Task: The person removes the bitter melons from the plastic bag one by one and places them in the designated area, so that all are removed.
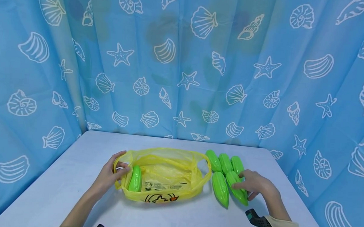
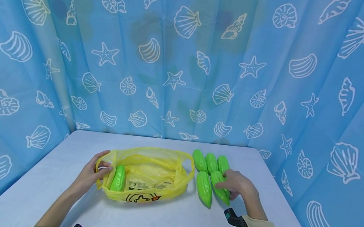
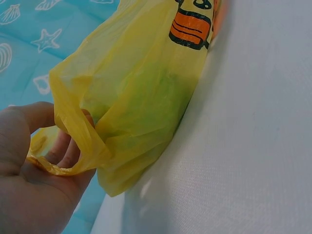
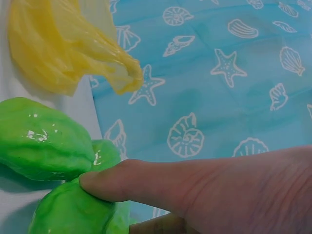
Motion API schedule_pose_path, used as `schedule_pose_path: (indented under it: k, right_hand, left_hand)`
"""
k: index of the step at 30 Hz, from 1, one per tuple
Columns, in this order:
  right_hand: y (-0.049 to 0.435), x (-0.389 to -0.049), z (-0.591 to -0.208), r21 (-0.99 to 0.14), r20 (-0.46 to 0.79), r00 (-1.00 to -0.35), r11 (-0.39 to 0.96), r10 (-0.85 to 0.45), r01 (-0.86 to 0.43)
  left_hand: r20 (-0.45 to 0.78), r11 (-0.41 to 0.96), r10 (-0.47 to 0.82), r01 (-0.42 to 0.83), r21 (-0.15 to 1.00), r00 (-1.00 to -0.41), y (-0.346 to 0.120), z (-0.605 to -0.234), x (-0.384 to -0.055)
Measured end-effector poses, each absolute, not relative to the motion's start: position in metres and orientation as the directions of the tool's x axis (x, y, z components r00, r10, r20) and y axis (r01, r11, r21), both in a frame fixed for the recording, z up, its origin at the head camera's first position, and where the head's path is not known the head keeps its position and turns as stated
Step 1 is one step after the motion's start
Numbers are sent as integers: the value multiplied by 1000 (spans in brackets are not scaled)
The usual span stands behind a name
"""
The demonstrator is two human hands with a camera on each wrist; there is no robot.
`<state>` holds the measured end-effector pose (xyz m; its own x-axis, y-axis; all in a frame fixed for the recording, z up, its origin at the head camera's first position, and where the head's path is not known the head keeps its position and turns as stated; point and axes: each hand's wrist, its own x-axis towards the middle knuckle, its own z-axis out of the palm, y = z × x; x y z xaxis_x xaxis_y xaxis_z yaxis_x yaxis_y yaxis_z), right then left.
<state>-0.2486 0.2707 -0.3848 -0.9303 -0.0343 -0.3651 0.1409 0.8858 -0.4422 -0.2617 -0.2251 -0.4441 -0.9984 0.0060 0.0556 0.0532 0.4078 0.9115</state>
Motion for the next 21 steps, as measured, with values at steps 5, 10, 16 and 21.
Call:
schedule_pose_path:
  k: [5, 10, 16, 21]
  right_hand:
    - [270, -250, -388, -461, -355, -933, 879, -57, 122]
    - [268, -250, -389, -465, -357, -932, 877, -59, 123]
    - [268, -251, -391, -460, -357, -932, 879, -54, 125]
    - [267, -251, -393, -459, -351, -934, 881, -61, 115]
  left_hand:
    - [52, 403, 8, 51, 914, -999, -225, -444, -262]
    - [46, 406, 6, 44, 913, -999, -225, -445, -262]
    - [49, 411, 8, 48, 910, -999, -225, -444, -261]
    - [52, 413, 8, 51, 909, -999, -225, -443, -260]
